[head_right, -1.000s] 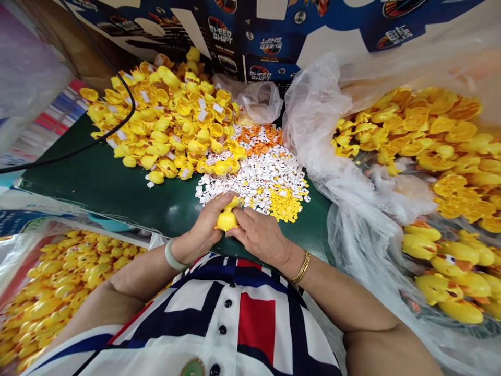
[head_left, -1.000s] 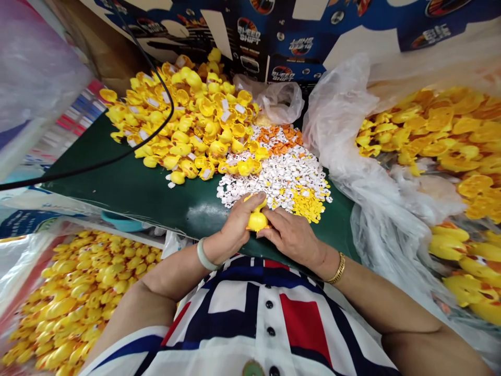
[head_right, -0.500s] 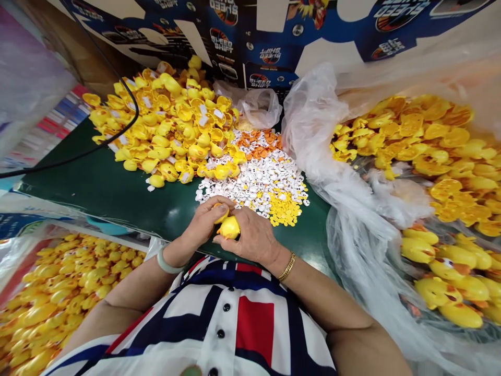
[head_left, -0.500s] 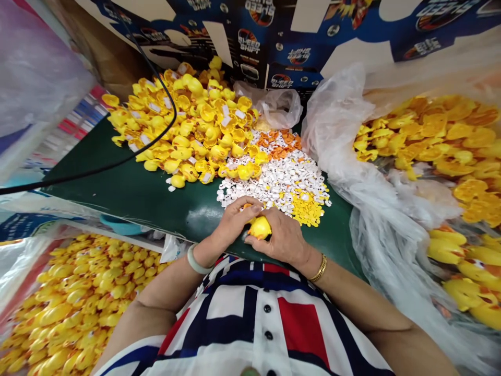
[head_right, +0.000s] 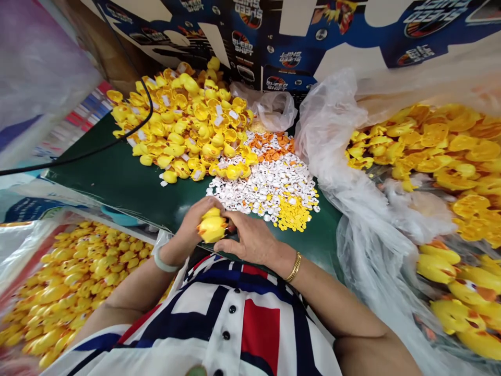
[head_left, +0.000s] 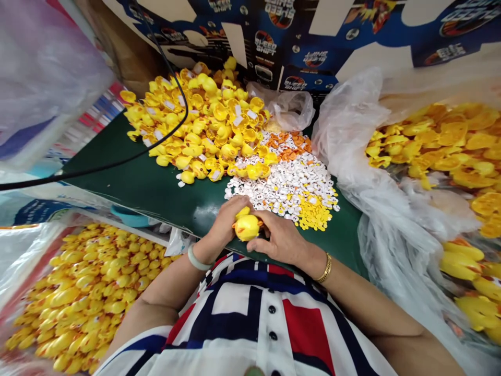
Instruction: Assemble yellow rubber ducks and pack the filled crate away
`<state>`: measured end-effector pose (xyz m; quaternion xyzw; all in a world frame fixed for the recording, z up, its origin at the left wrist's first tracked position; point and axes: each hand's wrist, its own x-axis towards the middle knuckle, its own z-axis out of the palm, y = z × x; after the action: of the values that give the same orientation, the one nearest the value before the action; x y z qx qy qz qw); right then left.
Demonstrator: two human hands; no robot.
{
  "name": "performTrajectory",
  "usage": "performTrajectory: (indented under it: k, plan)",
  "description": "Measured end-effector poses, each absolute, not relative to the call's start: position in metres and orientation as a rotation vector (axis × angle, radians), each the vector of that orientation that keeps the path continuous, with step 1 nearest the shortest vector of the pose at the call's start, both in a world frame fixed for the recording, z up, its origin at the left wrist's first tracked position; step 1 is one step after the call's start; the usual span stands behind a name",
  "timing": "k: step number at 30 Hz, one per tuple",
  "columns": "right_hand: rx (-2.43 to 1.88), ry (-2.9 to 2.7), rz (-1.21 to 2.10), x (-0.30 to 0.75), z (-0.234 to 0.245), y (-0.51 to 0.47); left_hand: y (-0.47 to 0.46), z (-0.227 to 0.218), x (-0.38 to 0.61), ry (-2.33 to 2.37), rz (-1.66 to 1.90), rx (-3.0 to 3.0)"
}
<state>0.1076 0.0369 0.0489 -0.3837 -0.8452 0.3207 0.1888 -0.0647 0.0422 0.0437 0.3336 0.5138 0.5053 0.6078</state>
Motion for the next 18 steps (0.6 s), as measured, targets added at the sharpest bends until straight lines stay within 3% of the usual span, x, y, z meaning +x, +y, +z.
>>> performTrajectory:
  k: [4, 9, 12, 14, 18]
  plan:
    - [-1.04, -2.409, 0.962, 0.119, 0.052, 0.062, 0.006, 0.045, -0.155, 1.394, 0.964, 1.017]
    - [-1.12, -2.524, 0.309, 0.122, 0.058, 0.115, -0.079, 0.026, -0.313, 2.309, -0.055, 1.161]
    - [-1.062, -2.58, 0.035, 0.107, 0.059, 0.139, -0.117, 0.013, -0.367, 2.486, -0.506, 1.212]
    - [-1.01, -2.625, -0.053, 0.095, 0.057, 0.151, -0.119, 0.014, -0.364, 2.566, -0.421, 1.283]
    - [-0.955, -2.619, -0.027, 0.089, 0.048, 0.17, -0.066, 0.031, -0.284, 2.198, 0.432, 1.144]
